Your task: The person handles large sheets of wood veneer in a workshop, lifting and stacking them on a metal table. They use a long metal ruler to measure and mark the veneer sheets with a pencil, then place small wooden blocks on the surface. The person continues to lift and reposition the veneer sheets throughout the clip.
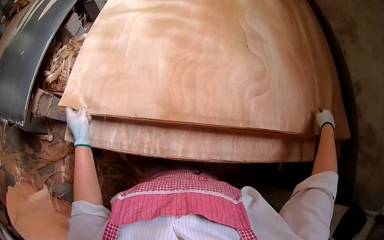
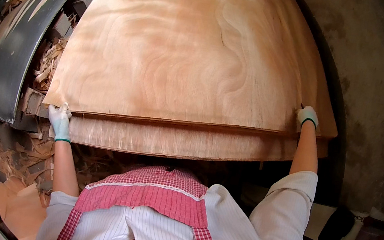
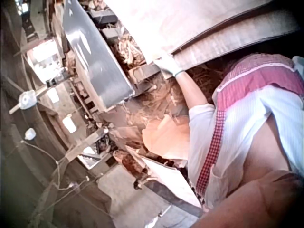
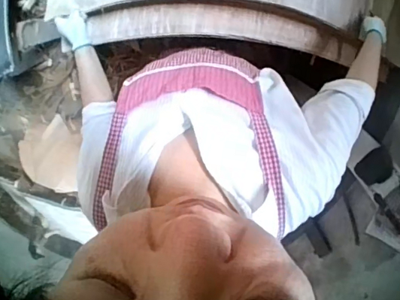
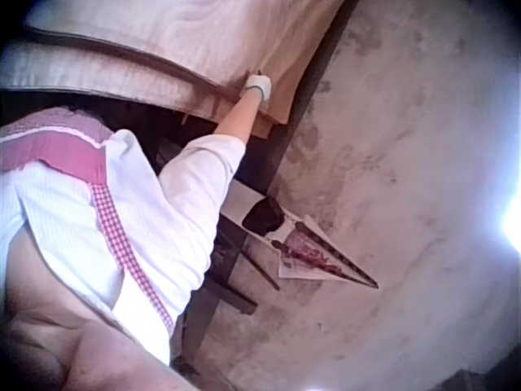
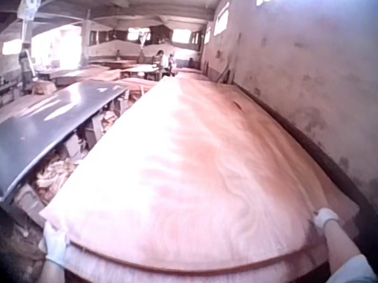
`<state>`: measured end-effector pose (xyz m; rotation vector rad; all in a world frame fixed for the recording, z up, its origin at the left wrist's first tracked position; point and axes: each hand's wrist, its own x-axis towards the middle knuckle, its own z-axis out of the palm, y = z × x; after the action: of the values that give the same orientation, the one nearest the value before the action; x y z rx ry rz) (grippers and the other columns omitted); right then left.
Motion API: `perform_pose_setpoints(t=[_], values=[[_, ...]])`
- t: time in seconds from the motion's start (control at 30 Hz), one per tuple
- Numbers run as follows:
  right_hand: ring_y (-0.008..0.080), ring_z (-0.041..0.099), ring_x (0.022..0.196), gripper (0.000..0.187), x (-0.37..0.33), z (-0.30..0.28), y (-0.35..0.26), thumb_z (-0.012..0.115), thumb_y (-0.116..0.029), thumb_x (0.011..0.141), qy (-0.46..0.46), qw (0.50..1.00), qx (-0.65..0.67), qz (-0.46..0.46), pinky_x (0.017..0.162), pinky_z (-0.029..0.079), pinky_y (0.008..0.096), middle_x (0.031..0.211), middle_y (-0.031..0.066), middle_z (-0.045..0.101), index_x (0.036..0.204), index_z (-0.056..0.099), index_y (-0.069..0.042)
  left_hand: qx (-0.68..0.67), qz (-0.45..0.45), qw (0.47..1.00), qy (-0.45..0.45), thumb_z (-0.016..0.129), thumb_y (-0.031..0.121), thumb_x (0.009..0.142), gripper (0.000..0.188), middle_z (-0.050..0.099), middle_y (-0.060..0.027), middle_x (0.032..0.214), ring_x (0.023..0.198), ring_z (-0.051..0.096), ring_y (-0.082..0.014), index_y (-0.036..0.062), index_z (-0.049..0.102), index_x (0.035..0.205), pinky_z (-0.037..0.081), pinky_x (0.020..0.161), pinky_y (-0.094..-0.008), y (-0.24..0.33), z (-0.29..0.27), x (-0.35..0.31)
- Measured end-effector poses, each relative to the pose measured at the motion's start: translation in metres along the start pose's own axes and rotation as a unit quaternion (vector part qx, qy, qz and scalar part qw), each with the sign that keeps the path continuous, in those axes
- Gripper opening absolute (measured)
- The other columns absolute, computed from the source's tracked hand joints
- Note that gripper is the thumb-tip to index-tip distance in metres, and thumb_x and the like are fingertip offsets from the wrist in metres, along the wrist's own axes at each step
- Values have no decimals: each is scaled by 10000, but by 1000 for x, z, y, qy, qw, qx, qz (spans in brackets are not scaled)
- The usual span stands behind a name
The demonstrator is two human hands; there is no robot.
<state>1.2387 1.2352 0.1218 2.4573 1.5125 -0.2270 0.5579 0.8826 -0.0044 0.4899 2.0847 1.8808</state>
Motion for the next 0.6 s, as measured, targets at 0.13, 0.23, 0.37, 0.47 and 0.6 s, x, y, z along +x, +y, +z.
perform_pose_setpoints(t=[0.13, 0.23, 0.37, 0.47, 0.6], values=[[322, 552, 1151, 584, 10, -4, 0, 624, -350, 854, -53, 999, -4, 6, 966, 440, 407, 1269, 187, 566, 1318, 504, -17, 5, -5, 1000, 0, 587, 15, 881, 218, 484, -9, 750, 548, 421, -52, 39, 404, 997, 353, 436, -203, -2, -2, 1], [325, 550, 1151, 627, 13, 4, 11, 636, -380, 836, -41, 999, 1, 9, 960, 438, 402, 1262, 191, 569, 1325, 493, -14, 10, -4, 1000, 4, 597, 50, 891, 232, 484, -7, 744, 541, 417, -57, 45, 385, 985, 348, 430, -206, 6, 6, -7], [336, 550, 1144, 662, -26, 12, 35, 628, -398, 829, 56, 993, 80, -69, 944, 442, 398, 1254, 198, 572, 1346, 463, -17, 219, 179, 946, 160, 647, 223, 896, 492, 515, -160, 1124, 831, 552, -214, -50, 429, 1243, 487, 734, -352, 21, -16, -28], [366, 523, 1153, 544, -53, 35, 91, 614, -318, 841, 64, 977, 156, -126, 965, 420, 412, 1255, 213, 556, 1280, 491, -21, 317, 219, 913, 135, 572, 195, 933, 392, 520, -207, 1141, 1039, 517, -300, -52, 482, 1223, 414, 910, -420, 70, 11, -70], [383, 568, 1063, 405, -74, 49, 113, 590, -274, 876, 66, 981, 122, -132, 875, 453, 445, 1083, 219, 631, 1179, 556, -7, 475, 242, 845, -50, 593, 346, 863, 427, 513, -155, 1291, 1255, 406, -311, 91, 570, 1205, 243, 1096, -457, 83, 70, -107]])
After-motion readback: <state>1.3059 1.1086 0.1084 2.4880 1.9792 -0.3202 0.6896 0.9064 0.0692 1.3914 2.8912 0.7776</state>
